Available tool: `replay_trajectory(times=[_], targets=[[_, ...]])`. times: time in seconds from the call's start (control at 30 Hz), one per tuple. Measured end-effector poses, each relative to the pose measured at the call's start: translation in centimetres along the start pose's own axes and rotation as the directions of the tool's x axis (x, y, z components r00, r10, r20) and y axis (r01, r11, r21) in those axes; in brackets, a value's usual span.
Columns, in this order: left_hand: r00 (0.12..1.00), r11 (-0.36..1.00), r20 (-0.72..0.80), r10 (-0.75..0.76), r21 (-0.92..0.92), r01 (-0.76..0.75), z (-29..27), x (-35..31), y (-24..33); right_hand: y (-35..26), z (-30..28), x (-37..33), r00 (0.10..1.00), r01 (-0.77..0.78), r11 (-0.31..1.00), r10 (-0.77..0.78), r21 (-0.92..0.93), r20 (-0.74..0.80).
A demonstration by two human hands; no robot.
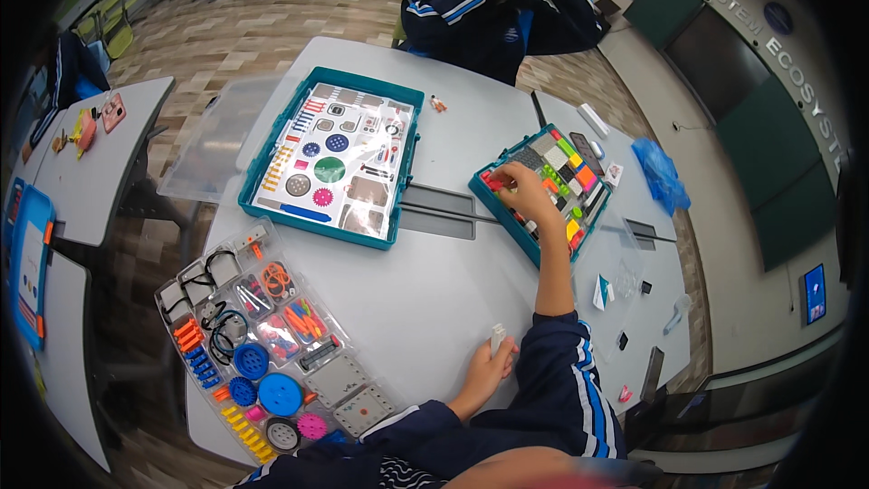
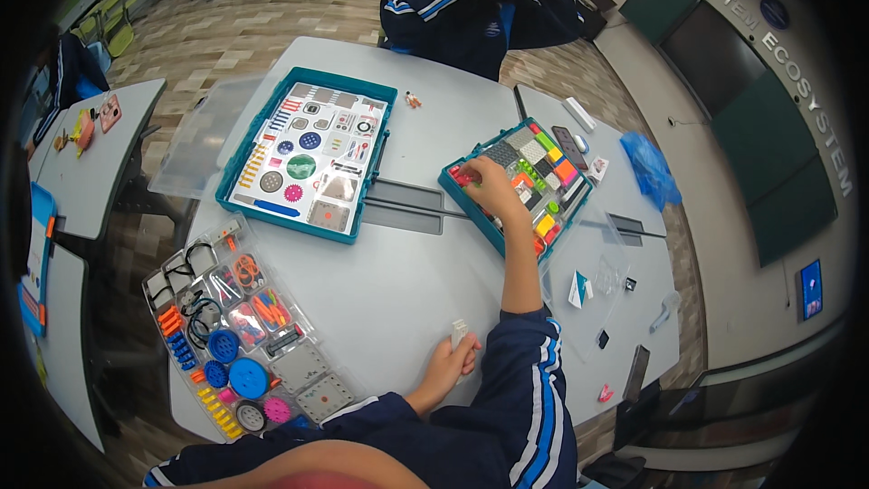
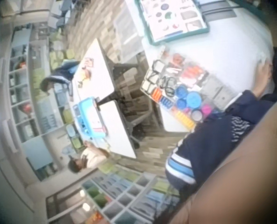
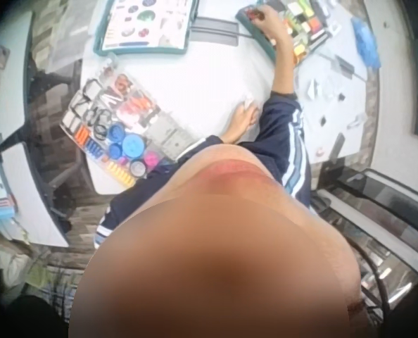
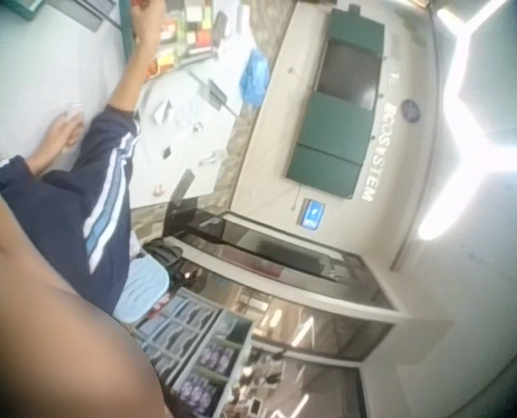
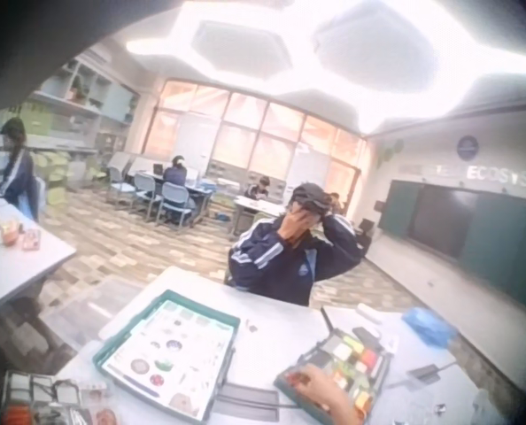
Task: The person organizes and assembles components from an electronics kit at a table. They pick up wires, connectors, and small parts, place them into a clear plastic tray, and connect wires to a small circuit board. The person also handles a white plastic piece and interacts with a peer across the table.
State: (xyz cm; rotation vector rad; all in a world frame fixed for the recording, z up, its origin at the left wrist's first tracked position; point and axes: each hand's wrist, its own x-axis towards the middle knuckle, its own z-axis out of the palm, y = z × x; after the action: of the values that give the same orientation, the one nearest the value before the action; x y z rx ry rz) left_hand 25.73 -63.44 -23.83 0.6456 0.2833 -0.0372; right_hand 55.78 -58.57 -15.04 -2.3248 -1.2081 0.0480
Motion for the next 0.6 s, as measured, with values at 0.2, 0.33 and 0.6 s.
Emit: replay_trajectory(times=[0.2,0.33,0.6], targets=[[1.0,1.0,-0.015,-0.01,0.021,0.01,0.0,0.0,0.1,-0.4,-1.6,2.4,0.966,0.048,0.99,-0.012,-0.135,0.256],[1.0,1.0,0.009,0.002,0.03,-0.002,-0.2,0.1,-0.1,-0.7,-1.7,2.5,0.958,0.149,0.962,-0.083,-0.229,0.275],[1.0,0.997,-0.007,-0.003,0.072,0.003,-0.1,-0.2,0.3,-0.5,-1.9,3.1,0.917,0.283,0.898,-0.149,-0.338,0.37]])
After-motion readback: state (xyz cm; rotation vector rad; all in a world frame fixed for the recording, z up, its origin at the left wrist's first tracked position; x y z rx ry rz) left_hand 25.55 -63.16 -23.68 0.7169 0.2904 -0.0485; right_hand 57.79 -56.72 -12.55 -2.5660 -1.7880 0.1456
